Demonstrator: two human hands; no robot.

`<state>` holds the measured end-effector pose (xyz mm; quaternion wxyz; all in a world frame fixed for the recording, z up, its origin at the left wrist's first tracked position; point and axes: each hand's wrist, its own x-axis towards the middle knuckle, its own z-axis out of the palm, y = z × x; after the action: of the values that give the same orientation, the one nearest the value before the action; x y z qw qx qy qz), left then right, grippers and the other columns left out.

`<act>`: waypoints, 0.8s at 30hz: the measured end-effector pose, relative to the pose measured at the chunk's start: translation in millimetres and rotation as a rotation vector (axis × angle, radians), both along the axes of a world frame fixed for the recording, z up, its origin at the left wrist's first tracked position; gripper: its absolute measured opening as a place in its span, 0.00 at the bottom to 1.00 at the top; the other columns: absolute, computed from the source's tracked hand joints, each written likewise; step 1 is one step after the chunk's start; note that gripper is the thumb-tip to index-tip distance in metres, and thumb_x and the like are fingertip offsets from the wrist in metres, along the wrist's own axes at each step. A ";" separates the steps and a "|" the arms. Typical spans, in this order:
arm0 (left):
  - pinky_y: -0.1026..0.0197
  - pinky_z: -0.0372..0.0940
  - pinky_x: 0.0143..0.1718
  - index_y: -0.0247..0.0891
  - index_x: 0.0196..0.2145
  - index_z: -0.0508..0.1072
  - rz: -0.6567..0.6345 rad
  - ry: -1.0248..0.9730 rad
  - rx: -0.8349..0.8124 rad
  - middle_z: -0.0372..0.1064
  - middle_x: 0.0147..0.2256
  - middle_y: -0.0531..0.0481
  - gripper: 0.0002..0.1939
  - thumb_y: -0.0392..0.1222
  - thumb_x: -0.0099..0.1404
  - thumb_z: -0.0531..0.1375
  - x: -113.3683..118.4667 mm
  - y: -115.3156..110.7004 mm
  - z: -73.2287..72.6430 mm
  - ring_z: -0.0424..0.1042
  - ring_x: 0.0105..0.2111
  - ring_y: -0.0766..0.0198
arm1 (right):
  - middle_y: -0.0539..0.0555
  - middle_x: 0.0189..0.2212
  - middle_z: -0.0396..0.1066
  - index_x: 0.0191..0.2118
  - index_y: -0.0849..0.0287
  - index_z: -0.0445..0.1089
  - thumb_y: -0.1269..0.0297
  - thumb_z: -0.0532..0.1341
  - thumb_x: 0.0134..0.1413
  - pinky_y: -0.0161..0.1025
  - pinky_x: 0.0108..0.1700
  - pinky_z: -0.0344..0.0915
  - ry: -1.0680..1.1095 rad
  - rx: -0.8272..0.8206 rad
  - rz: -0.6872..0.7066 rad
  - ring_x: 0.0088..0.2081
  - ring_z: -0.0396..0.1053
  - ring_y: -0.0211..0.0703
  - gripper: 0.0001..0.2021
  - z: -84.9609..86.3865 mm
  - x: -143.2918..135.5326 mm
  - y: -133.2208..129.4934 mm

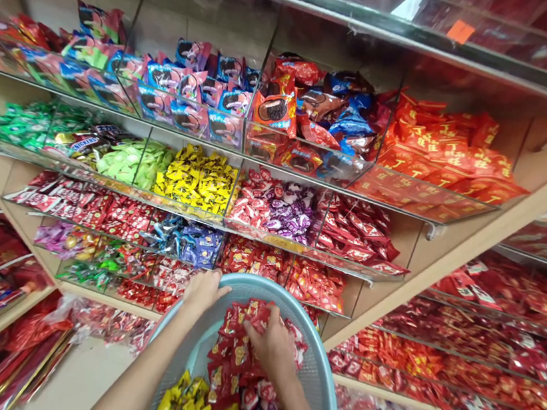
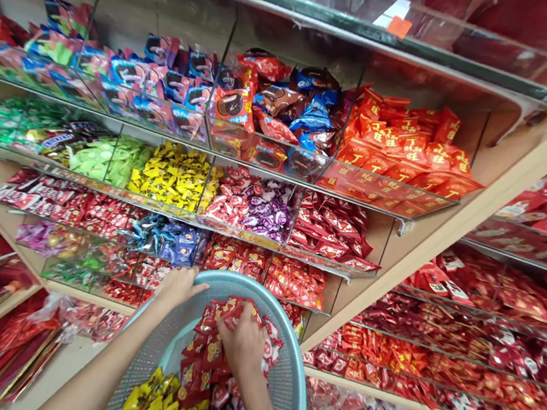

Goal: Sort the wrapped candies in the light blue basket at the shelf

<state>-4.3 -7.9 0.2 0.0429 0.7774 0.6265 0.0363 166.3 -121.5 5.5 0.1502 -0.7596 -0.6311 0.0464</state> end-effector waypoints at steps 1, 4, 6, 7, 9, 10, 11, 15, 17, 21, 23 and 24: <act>0.53 0.61 0.34 0.34 0.38 0.65 0.000 0.002 0.001 0.67 0.33 0.41 0.24 0.60 0.59 0.48 0.3 -0.2 0.1 0.68 0.36 0.49 | 0.55 0.27 0.72 0.44 0.61 0.59 0.48 0.50 0.52 0.38 0.33 0.57 0.036 -0.008 -0.020 0.32 0.70 0.48 0.22 4.5 6.7 0.9; 0.53 0.61 0.34 0.34 0.38 0.65 0.003 0.011 -0.004 0.67 0.33 0.41 0.24 0.60 0.59 0.48 1.5 -0.9 0.9 0.68 0.36 0.50 | 0.54 0.26 0.71 0.36 0.59 0.60 0.48 0.49 0.52 0.37 0.30 0.56 0.060 0.006 -0.040 0.31 0.69 0.47 0.18 13.0 20.3 -0.9; 0.53 0.61 0.34 0.34 0.38 0.65 0.007 0.014 -0.008 0.67 0.34 0.41 0.25 0.60 0.59 0.48 2.1 -1.4 1.5 0.68 0.36 0.50 | 0.57 0.30 0.71 0.35 0.59 0.61 0.48 0.51 0.50 0.38 0.33 0.58 0.027 0.038 -0.032 0.35 0.69 0.49 0.17 13.1 20.8 -6.0; 0.53 0.61 0.34 0.34 0.38 0.65 0.008 0.014 -0.009 0.67 0.34 0.41 0.25 0.60 0.59 0.48 2.3 -1.6 1.7 0.68 0.36 0.50 | 0.58 0.32 0.70 0.36 0.60 0.61 0.49 0.53 0.49 0.38 0.34 0.58 0.016 0.046 -0.022 0.37 0.68 0.50 0.18 11.9 18.6 -9.3; 0.53 0.61 0.35 0.34 0.38 0.65 0.011 0.011 -0.013 0.67 0.34 0.41 0.25 0.60 0.59 0.48 2.2 -1.9 1.9 0.68 0.36 0.50 | 0.60 0.35 0.70 0.41 0.61 0.61 0.50 0.55 0.47 0.39 0.36 0.59 0.024 0.024 -0.003 0.39 0.68 0.51 0.20 8.4 10.9 -16.9; 0.53 0.61 0.35 0.34 0.38 0.65 0.012 0.009 -0.016 0.67 0.34 0.41 0.25 0.60 0.59 0.48 2.1 -2.0 1.9 0.68 0.36 0.50 | 0.60 0.35 0.70 0.43 0.61 0.60 0.50 0.55 0.47 0.39 0.35 0.60 0.035 -0.005 -0.002 0.38 0.68 0.51 0.22 6.3 6.0 -20.8; 0.53 0.61 0.35 0.34 0.38 0.65 0.012 0.007 -0.016 0.67 0.34 0.41 0.25 0.60 0.58 0.48 1.9 -2.2 1.9 0.68 0.36 0.50 | 0.60 0.35 0.71 0.46 0.62 0.59 0.50 0.55 0.47 0.39 0.34 0.61 0.046 -0.041 -0.001 0.37 0.69 0.51 0.24 4.1 0.9 -24.8; 0.53 0.61 0.34 0.34 0.37 0.65 0.015 0.007 -0.005 0.67 0.33 0.41 0.25 0.60 0.59 0.48 1.6 -2.6 1.6 0.68 0.36 0.50 | 0.62 0.40 0.69 0.52 0.62 0.54 0.54 0.55 0.48 0.41 0.35 0.63 0.018 -0.074 0.036 0.38 0.70 0.52 0.27 -8.5 -17.7 -39.5; 0.53 0.61 0.34 0.34 0.38 0.65 0.021 0.008 -0.009 0.67 0.33 0.41 0.25 0.60 0.58 0.48 1.7 -2.6 1.5 0.68 0.36 0.50 | 0.61 0.44 0.66 0.51 0.60 0.55 0.56 0.56 0.47 0.40 0.35 0.64 -0.002 -0.025 0.068 0.39 0.69 0.51 0.25 -17.8 -24.3 -45.0; 0.54 0.60 0.36 0.34 0.38 0.65 0.024 -0.003 -0.025 0.67 0.34 0.40 0.25 0.60 0.58 0.47 1.7 -2.4 1.6 0.67 0.36 0.51 | 0.61 0.45 0.64 0.48 0.58 0.59 0.58 0.57 0.47 0.42 0.34 0.66 -0.040 0.058 0.093 0.40 0.68 0.51 0.21 -41.0 -29.6 -50.7; 0.54 0.60 0.36 0.34 0.38 0.65 0.022 -0.007 -0.030 0.67 0.34 0.40 0.26 0.61 0.58 0.47 1.3 -2.4 1.6 0.67 0.37 0.51 | 0.62 0.47 0.63 0.49 0.58 0.59 0.59 0.57 0.47 0.43 0.40 0.65 -0.072 0.105 0.134 0.44 0.66 0.52 0.21 -52.7 -29.5 -51.7; 0.54 0.60 0.36 0.34 0.38 0.65 0.021 -0.007 -0.028 0.67 0.34 0.40 0.26 0.61 0.58 0.46 1.1 -2.4 1.5 0.67 0.37 0.50 | 0.62 0.48 0.62 0.49 0.58 0.59 0.60 0.58 0.47 0.44 0.42 0.64 -0.089 0.126 0.156 0.46 0.65 0.53 0.21 -57.9 -29.5 -52.1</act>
<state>-3.2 -10.2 1.7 0.0554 0.7701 0.6347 0.0307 136.8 -173.5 -52.4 0.1655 -0.6984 -0.6961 -0.0158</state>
